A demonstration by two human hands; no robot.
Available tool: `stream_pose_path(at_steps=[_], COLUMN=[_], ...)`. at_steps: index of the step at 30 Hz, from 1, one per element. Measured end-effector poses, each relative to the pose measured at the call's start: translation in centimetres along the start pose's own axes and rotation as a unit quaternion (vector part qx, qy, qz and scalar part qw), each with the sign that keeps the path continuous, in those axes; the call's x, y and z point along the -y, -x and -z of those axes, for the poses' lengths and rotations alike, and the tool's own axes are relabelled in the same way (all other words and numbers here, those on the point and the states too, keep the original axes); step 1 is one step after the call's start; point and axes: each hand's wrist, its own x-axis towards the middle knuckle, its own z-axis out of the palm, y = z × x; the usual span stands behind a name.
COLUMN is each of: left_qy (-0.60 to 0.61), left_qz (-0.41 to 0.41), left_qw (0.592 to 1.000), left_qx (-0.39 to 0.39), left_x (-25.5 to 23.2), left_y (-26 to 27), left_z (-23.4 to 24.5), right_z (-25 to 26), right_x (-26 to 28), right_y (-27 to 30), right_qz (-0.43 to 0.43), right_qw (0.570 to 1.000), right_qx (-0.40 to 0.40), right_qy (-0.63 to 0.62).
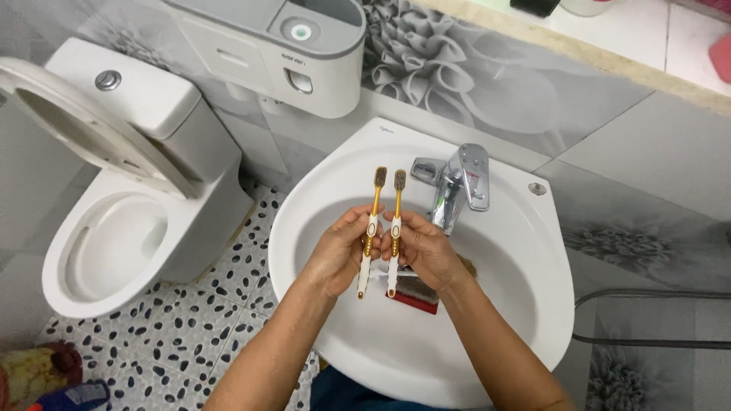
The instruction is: The person is cleaning toothbrushes and a toothbrush holder in a bathroom sink using water and a sponge.
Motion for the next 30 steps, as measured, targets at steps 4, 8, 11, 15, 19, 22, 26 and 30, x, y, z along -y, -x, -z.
stream_pose_path(at_steps=[4, 8, 11, 15, 19, 22, 26, 30], left_qy=[0.038, 0.059, 0.063, 0.085, 0.084, 0.08, 0.088, 0.114], left_qz=[0.005, 0.005, 0.004, 0.009, 0.007, 0.001, 0.022, 0.039], left_qw=[0.999, 0.998, 0.998, 0.996, 0.996, 0.997, 0.996, 0.992], left_qx=[0.001, -0.002, -0.003, 0.001, 0.006, 0.021, 0.02, 0.025], left_x=[0.3, 0.9, 0.8, 1.0, 1.1, 1.2, 0.9, 0.2], left_y=[0.0, 0.1, 0.5, 0.6, 0.3, -0.2, -0.6, -0.9], left_z=[0.2, 0.8, 0.5, 0.7, 1.2, 1.9, 2.7, 4.2], right_z=[-0.1, -0.3, -0.4, -0.8, -1.1, -1.3, -2.1, -3.4], right_x=[0.3, -0.2, -0.1, 0.3, 0.2, 0.0, 0.3, 0.3], right_y=[0.2, 0.1, 0.3, 0.6, 0.5, 0.2, 0.4, -0.3], right_qz=[-0.01, -0.011, -0.008, -0.019, -0.019, -0.013, -0.029, -0.042], right_qw=[1.0, 1.0, 1.0, 1.0, 0.999, 0.999, 0.998, 0.996], right_qx=[0.012, -0.003, -0.01, -0.017, -0.028, -0.044, -0.054, -0.075], right_qy=[-0.012, -0.002, 0.006, -0.008, -0.006, 0.002, -0.007, 0.006])
